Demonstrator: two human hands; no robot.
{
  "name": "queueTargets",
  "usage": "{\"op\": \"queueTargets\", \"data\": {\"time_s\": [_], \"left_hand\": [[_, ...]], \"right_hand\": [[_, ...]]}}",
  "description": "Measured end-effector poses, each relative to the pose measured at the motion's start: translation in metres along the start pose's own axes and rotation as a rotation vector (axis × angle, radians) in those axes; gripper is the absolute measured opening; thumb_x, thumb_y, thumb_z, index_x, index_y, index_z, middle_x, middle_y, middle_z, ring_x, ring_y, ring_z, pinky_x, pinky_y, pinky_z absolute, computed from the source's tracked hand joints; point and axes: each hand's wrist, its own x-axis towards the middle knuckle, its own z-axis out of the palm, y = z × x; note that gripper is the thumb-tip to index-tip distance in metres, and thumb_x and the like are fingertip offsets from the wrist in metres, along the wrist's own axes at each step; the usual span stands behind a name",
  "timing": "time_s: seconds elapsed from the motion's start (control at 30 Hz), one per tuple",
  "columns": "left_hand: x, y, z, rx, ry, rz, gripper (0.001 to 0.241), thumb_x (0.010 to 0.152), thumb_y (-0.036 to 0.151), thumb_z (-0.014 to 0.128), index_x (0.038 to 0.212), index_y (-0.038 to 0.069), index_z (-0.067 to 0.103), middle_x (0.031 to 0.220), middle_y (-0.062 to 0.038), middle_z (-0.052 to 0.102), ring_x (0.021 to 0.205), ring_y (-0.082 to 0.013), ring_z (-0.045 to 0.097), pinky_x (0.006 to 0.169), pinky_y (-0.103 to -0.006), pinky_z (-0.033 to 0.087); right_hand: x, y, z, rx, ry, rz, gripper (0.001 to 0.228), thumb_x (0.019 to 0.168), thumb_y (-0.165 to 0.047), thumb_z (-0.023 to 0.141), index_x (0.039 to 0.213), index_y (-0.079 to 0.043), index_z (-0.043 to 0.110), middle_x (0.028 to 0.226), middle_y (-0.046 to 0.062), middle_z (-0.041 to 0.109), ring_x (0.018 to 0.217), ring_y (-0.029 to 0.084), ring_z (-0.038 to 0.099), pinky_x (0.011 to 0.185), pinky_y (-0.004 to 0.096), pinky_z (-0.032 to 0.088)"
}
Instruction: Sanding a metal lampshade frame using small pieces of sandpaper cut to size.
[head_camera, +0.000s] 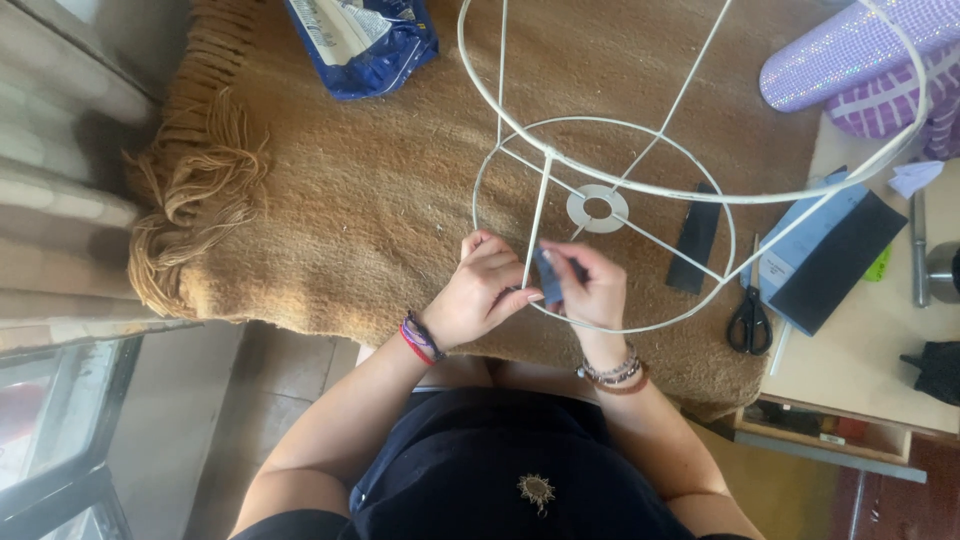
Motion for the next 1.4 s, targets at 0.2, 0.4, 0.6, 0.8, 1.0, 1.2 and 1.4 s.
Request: {"op": "queueTargets", "data": {"time_s": [0.2, 0.4, 0.6, 0.8, 1.0, 1.2, 1.4], "left_hand": [[-0.003, -0.004, 0.008, -0.020, 0.020, 0.000, 0.034, 0.104, 0.040, 0.060, 0.084, 0.013, 0.064, 0.075, -0.005, 0.059, 0.083, -0.0272, 0.059, 0.099, -0.0455, 0.033], [0.001, 0.002, 0.001, 0.003, 0.018, -0.006, 0.038, 0.104, 0.040, 0.060, 0.080, 0.012, 0.064, 0.071, -0.005, 0.057, 0.081, -0.0259, 0.057, 0.101, -0.0470, 0.032], [-0.001, -0.003, 0.008, -0.002, 0.034, -0.002, 0.035, 0.103, 0.038, 0.062, 0.082, 0.011, 0.063, 0.073, -0.006, 0.058, 0.082, -0.0270, 0.058, 0.101, -0.0485, 0.032], [0.000, 0.005, 0.008, 0.009, 0.031, -0.024, 0.035, 0.103, 0.039, 0.061, 0.082, 0.012, 0.063, 0.074, -0.006, 0.058, 0.083, -0.0265, 0.058, 0.104, -0.0497, 0.032], [0.004, 0.001, 0.007, 0.044, 0.021, 0.003, 0.036, 0.103, 0.038, 0.063, 0.078, 0.012, 0.062, 0.072, -0.005, 0.056, 0.082, -0.0255, 0.058, 0.104, -0.0507, 0.031], [-0.002, -0.002, 0.013, 0.039, 0.016, -0.008, 0.035, 0.104, 0.038, 0.060, 0.081, 0.012, 0.063, 0.073, -0.005, 0.057, 0.083, -0.0262, 0.058, 0.103, -0.0511, 0.032], [0.001, 0.002, 0.008, 0.082, 0.000, 0.017, 0.037, 0.104, 0.040, 0.060, 0.078, 0.013, 0.060, 0.073, -0.004, 0.056, 0.084, -0.0257, 0.058, 0.104, -0.0517, 0.032]], "right_hand": [[0.018, 0.004, -0.010, -0.015, 0.015, -0.031, 0.007, 0.094, -0.010, 0.077, 0.099, -0.011, 0.081, 0.077, 0.016, 0.074, 0.042, 0.023, 0.065, 0.033, 0.030, 0.057], [0.002, 0.018, 0.000, -0.015, -0.044, -0.030, 0.009, 0.093, -0.007, 0.075, 0.099, -0.008, 0.081, 0.068, 0.019, 0.071, 0.038, 0.025, 0.063, 0.028, 0.030, 0.054], [0.013, -0.001, -0.001, 0.018, 0.159, -0.094, 0.011, 0.099, -0.009, 0.070, 0.104, -0.009, 0.079, 0.072, 0.017, 0.071, 0.039, 0.019, 0.060, 0.033, 0.026, 0.054], [-0.004, -0.001, 0.000, 0.054, -0.003, -0.024, 0.011, 0.094, -0.004, 0.072, 0.102, -0.004, 0.080, 0.059, 0.021, 0.067, 0.035, 0.023, 0.062, 0.027, 0.029, 0.052], [0.005, -0.013, -0.004, 0.063, 0.112, -0.124, 0.012, 0.099, -0.005, 0.067, 0.106, -0.002, 0.077, 0.057, 0.019, 0.064, 0.034, 0.023, 0.059, 0.026, 0.027, 0.049], [0.020, 0.036, -0.006, 0.013, 0.105, -0.086, 0.005, 0.093, -0.007, 0.077, 0.096, -0.006, 0.081, 0.063, 0.020, 0.068, 0.036, 0.025, 0.062, 0.023, 0.029, 0.048], [-0.004, 0.012, 0.004, 0.050, 0.131, -0.021, 0.010, 0.097, -0.003, 0.067, 0.099, -0.001, 0.077, 0.064, 0.021, 0.066, 0.036, 0.024, 0.060, 0.023, 0.028, 0.047]]}}
